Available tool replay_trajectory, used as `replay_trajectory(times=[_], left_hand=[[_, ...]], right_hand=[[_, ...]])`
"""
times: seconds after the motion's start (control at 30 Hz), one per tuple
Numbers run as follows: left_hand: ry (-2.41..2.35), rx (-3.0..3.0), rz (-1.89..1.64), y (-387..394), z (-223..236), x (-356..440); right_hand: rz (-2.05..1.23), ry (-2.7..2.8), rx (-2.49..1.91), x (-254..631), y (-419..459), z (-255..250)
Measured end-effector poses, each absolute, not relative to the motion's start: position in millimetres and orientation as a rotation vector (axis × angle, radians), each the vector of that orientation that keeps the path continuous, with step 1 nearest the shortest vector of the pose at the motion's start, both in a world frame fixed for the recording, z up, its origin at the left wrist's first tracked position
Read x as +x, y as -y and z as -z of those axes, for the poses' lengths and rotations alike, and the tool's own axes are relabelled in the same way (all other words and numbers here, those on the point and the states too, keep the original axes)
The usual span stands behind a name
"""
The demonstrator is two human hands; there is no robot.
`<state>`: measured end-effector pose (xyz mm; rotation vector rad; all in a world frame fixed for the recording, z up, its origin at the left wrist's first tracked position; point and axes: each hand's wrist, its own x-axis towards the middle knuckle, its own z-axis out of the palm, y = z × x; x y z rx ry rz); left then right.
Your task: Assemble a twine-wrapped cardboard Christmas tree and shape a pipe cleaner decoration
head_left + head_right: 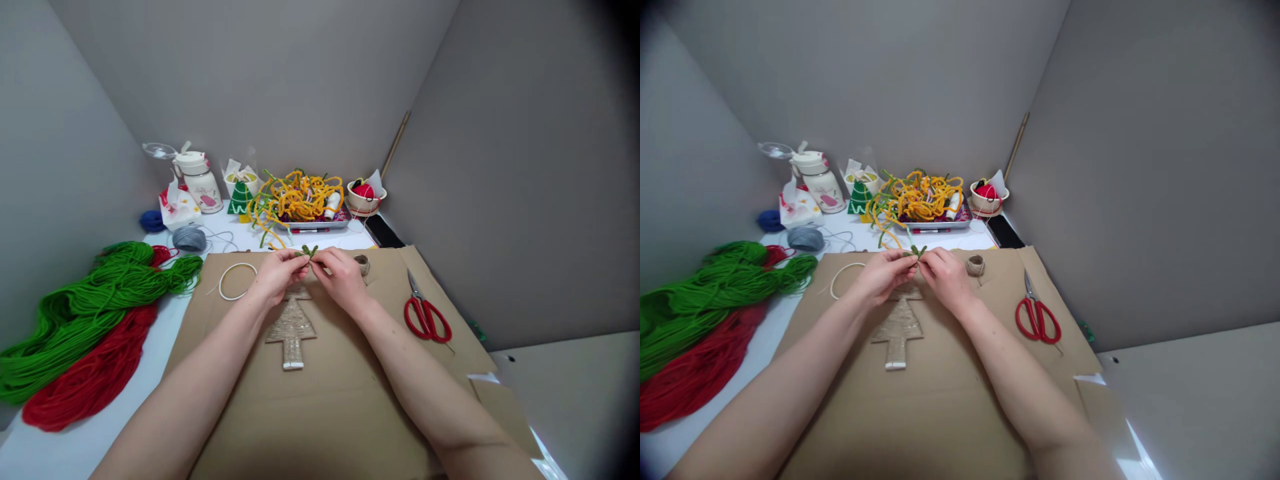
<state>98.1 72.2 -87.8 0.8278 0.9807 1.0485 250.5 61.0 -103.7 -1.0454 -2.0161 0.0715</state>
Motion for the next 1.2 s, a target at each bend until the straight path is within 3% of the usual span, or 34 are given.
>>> replay_trajectory(times=[0.4,0.6,0.93,1.2], left_hand=[[-1.03,1.002,-1.239,-74.4,98.7,108.5],[-1.078,1.062,-1.345,-72.0,102.9,117.8],[-0.867,0.911,-1.017,-80.1,97.2,94.5],[-1.1,1.221,-1.13,-82.6,104.4,97.1]], right_hand=[[-0.313,1.823,-1.093,244.2,-60.6,105.6],[-0.748,1.494,-1.189,237.9,-63.8,110.2],[-0.95,1.482,-1.153,243.3,-66.0,102.0],[-1.15,1.336,-1.161,241.0,-68.8,105.5]])
